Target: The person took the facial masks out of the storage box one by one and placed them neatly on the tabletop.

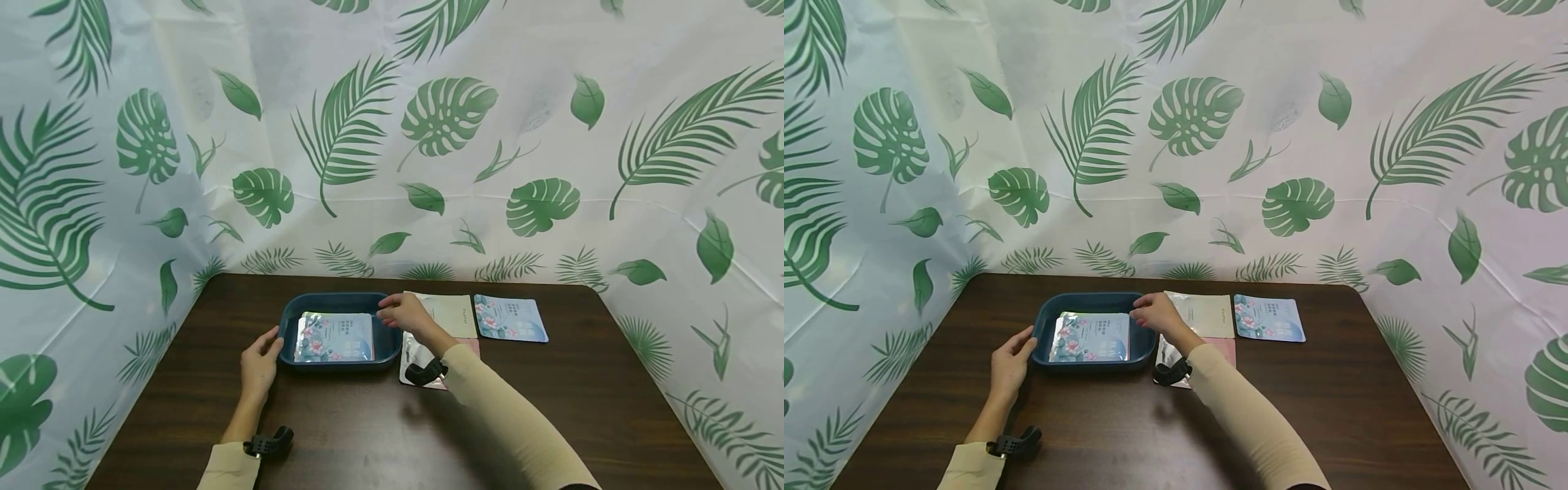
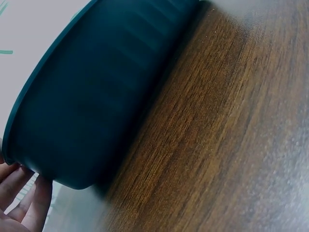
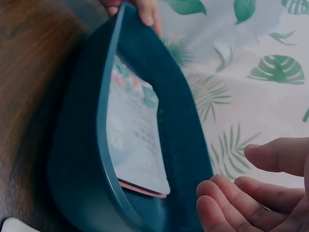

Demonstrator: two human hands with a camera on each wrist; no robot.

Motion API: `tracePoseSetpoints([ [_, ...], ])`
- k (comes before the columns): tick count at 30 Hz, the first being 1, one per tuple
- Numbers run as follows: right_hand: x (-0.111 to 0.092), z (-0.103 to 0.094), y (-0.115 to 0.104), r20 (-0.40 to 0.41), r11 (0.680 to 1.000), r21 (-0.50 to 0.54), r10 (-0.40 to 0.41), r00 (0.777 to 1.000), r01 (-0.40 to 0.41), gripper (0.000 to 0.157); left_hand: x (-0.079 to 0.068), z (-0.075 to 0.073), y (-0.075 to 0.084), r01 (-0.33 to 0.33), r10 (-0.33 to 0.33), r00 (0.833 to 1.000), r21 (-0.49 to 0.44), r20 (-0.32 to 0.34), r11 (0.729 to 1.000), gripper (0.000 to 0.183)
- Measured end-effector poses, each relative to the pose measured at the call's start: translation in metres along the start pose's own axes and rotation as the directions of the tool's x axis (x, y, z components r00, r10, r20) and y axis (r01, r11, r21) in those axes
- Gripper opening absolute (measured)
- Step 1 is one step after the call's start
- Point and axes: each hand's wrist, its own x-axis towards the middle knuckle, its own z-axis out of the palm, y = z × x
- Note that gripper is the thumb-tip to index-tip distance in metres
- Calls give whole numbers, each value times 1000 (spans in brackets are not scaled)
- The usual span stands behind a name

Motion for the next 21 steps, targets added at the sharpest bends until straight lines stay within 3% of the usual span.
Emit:
tracePoseSetpoints([
  [12, 9, 21, 7, -28, 998, -55, 37, 999, -39, 29, 1, 1, -1, -11, 11, 1000, 1, 2, 1000, 37],
  [17, 11, 29, 3, -45, 977, -211, 21, 999, -30, 29, 2, 1, -1, -20, 20, 1000, 6, 4, 1000, 37],
  [21, 14, 36, 1, -58, 933, -357, 17, 998, -37, 30, 2, 0, -2, -21, 20, 1000, 6, 7, 1000, 37],
])
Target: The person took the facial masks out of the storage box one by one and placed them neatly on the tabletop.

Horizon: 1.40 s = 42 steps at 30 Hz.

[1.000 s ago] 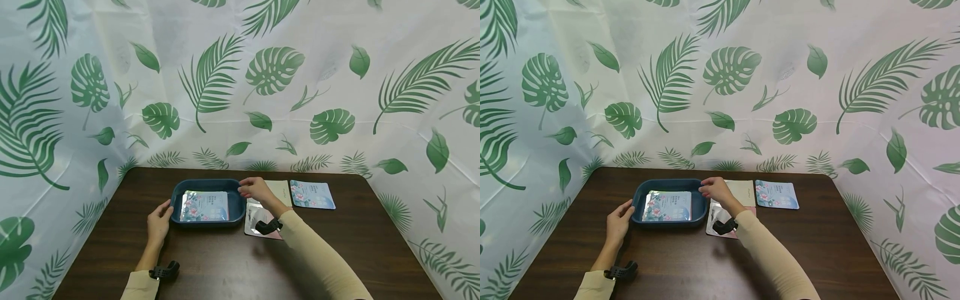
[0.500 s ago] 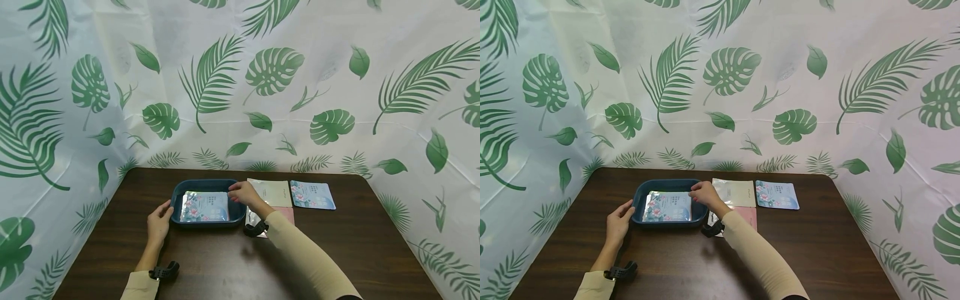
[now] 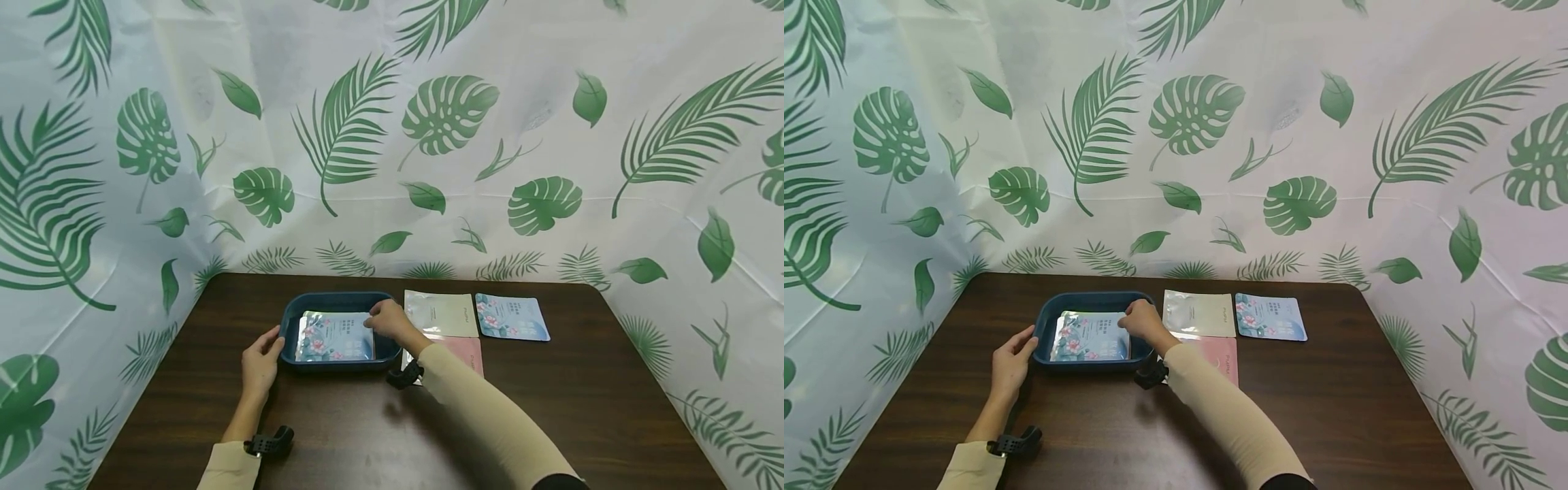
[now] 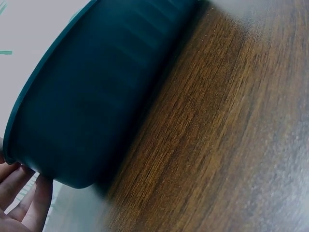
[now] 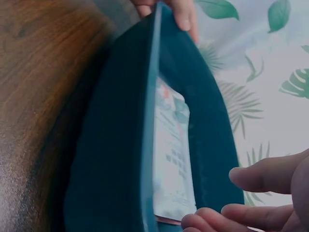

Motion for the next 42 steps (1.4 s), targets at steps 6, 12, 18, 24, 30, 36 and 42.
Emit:
tracePoseSetpoints([
  [6, 3, 10, -5, 9, 988, -156, 10, 1000, -9, 37, 0, 0, 1, 12, -12, 1000, -17, 14, 1000, 38],
  [12, 4, 17, -9, 18, 969, -241, 63, 998, -57, 22, 1, 1, 1, 14, -14, 1000, -19, 12, 1000, 37],
  [18, 5, 23, -9, -12, 959, -265, 103, 995, -103, 10, 0, 1, 1, 23, -23, 1000, -5, 14, 1000, 37],
  [24, 6, 27, -6, -44, 944, -320, 66, 997, -76, 8, -2, 1, 3, 31, -31, 999, 2, 10, 1000, 38],
  [30, 7, 28, -4, -52, 948, -305, 81, 995, -93, 12, -2, 1, 2, 23, -23, 1000, -6, 8, 1000, 37],
  [36, 7, 29, -5, -62, 961, -261, 82, 995, -96, 9, -2, 1, 2, 17, -17, 1000, 1, 5, 1000, 37],
  [42, 8, 29, -5, -51, 980, -163, 104, 993, -111, 10, -1, 0, 2, 32, -32, 999, 4, 6, 999, 38],
])
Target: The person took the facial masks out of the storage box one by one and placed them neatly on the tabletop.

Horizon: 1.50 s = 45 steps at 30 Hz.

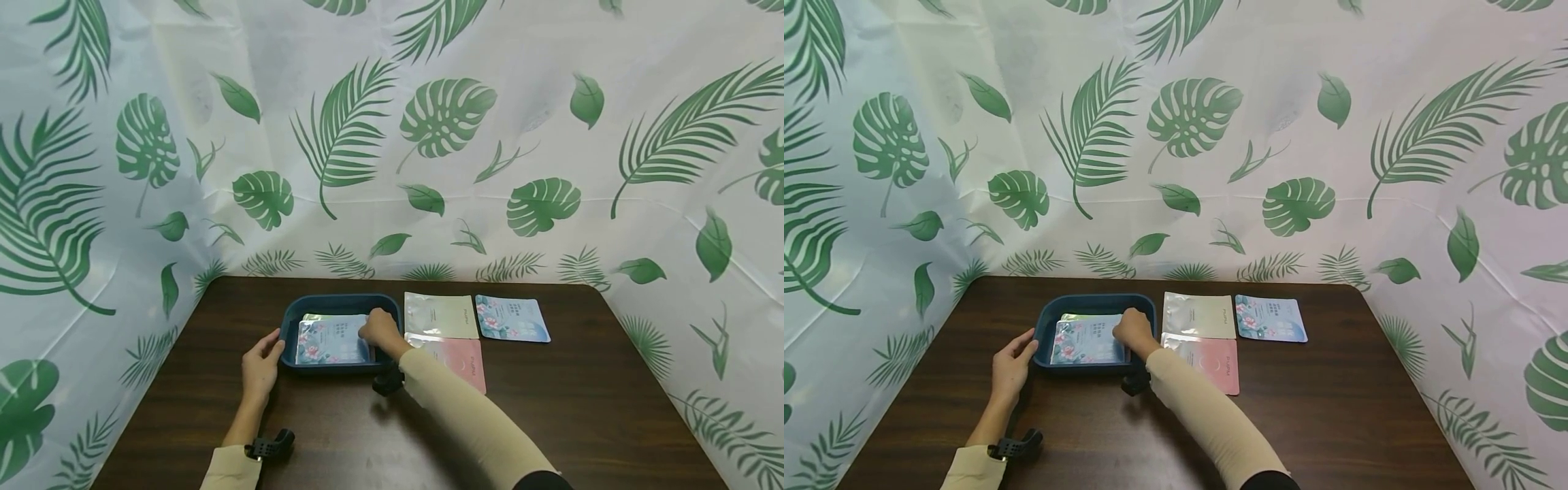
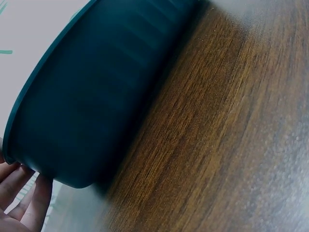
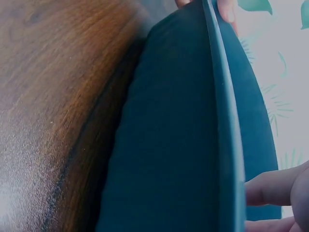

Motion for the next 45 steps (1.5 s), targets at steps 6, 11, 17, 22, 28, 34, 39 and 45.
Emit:
tracePoseSetpoints([
  [6, -1, 2, 1, -10, 997, 78, 15, 1000, -15, 13, 1, 0, 0, 1, -1, 1000, -3, 15, 1000, 38],
  [11, 0, 3, 1, -9, 984, 178, 24, 1000, -22, 14, 1, 0, 0, 1, -1, 1000, -3, 13, 1000, 38],
  [17, 2, 7, 1, 19, 963, 265, 33, 999, -37, 16, 1, 0, -1, 7, -7, 1000, 5, 9, 1000, 39],
  [22, 1, 10, 1, 24, 961, 276, 15, 1000, -21, 5, 0, -1, -1, 4, -4, 1000, -3, 17, 1000, 39],
  [28, 1, 13, 2, 13, 952, 307, 5, 1000, -8, 25, 0, -1, 1, 8, -8, 1000, -8, 18, 1000, 39],
  [34, 1, 14, 2, 26, 924, 381, 32, 999, -39, 34, -1, 0, 1, 11, -10, 1000, -9, 21, 1000, 39],
  [39, 1, 13, 1, 35, 883, 464, 54, 998, -64, 37, 0, 0, 2, 14, -14, 1000, 0, 21, 1000, 39],
  [45, 0, 14, 0, 50, 878, 474, 48, 998, -66, 37, 0, 0, 2, 17, -17, 1000, 5, 23, 1000, 39],
])
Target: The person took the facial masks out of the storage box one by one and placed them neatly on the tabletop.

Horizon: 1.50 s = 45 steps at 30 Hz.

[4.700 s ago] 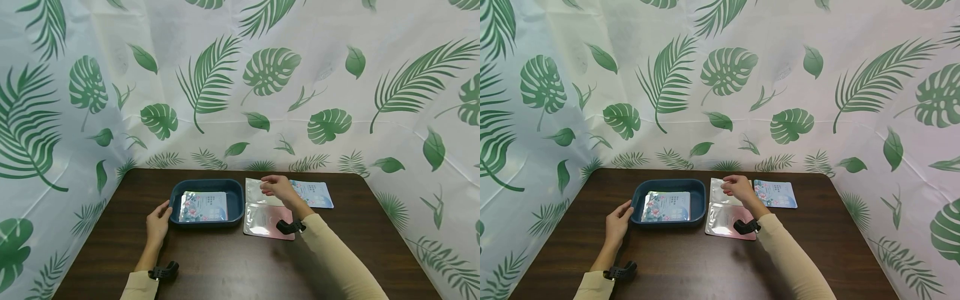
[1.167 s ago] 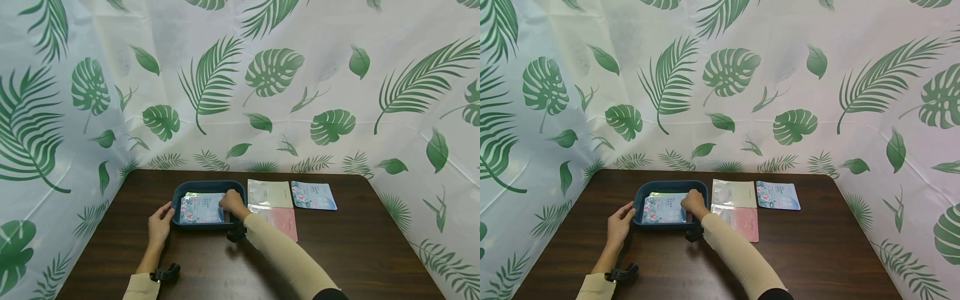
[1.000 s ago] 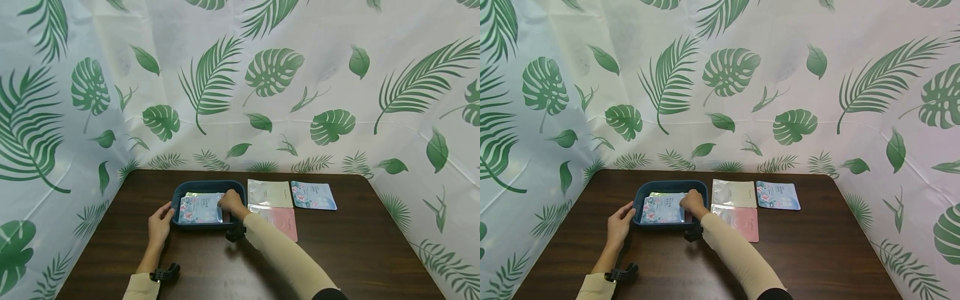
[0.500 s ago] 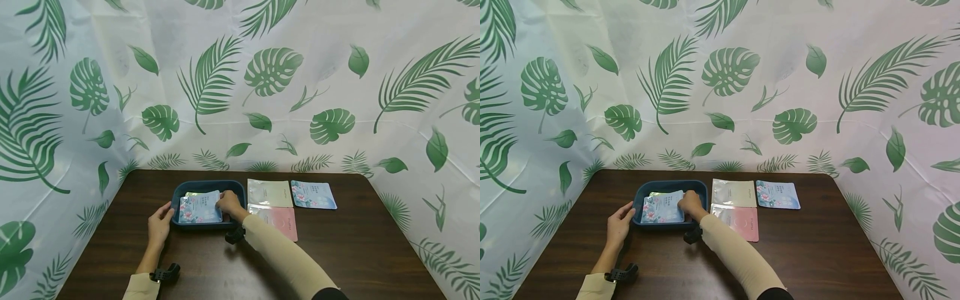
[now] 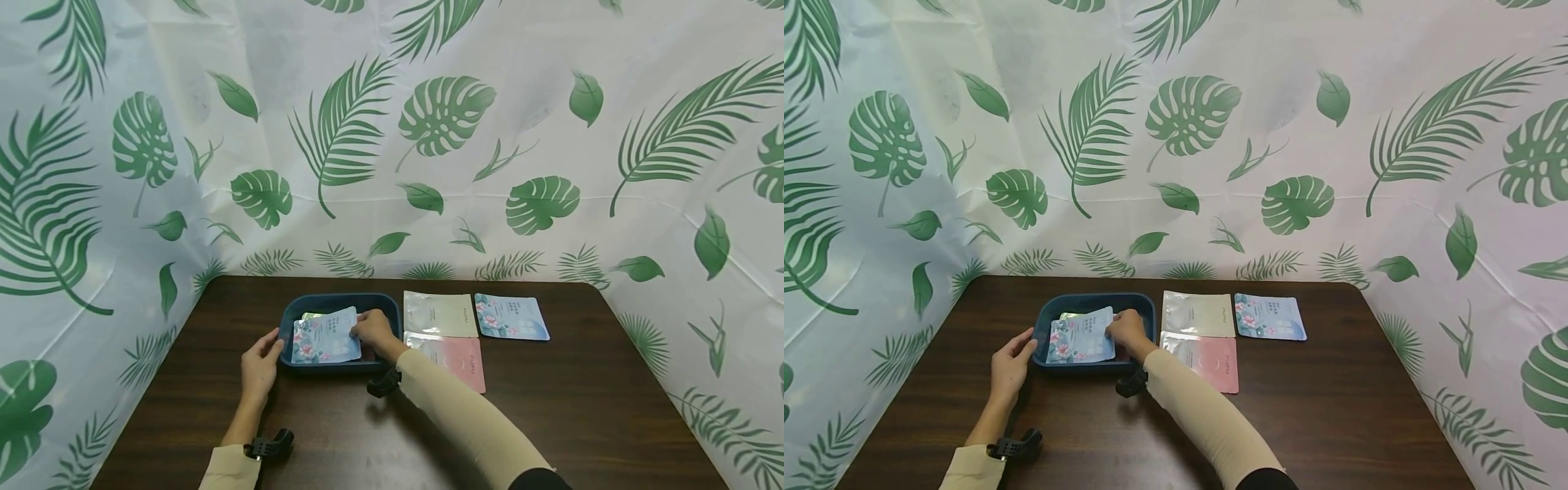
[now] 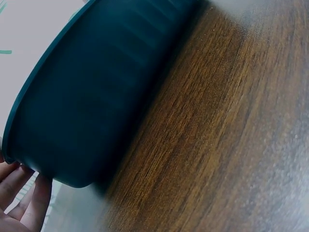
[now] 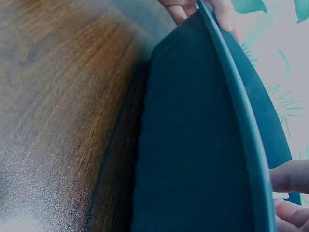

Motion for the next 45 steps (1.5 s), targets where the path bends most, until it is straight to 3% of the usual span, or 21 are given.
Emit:
tracePoseSetpoints([
  [6, 0, 2, 1, 20, 1000, 12, -19, 1000, 19, 33, 1, 0, -1, 5, -5, 1000, -10, 8, 1000, 40],
  [16, -1, -1, -1, -34, 998, 1, -67, 997, 67, 25, -1, 0, 0, 3, -3, 1000, -20, -2, 1000, 39],
  [23, -2, -7, -4, -1, 995, 55, -87, 996, 87, 16, -1, 0, 1, -14, 14, 1000, -5, -25, 1000, 38],
  [30, 0, -16, -5, 32, 992, 77, -104, 994, 101, 17, 1, 0, -1, 4, -4, 1000, -25, 4, 1000, 39],
  [45, -3, -34, -11, 55, 985, 122, -132, 990, 124, 19, -3, 1, 0, -21, 21, 999, 6, -32, 1000, 38],
])
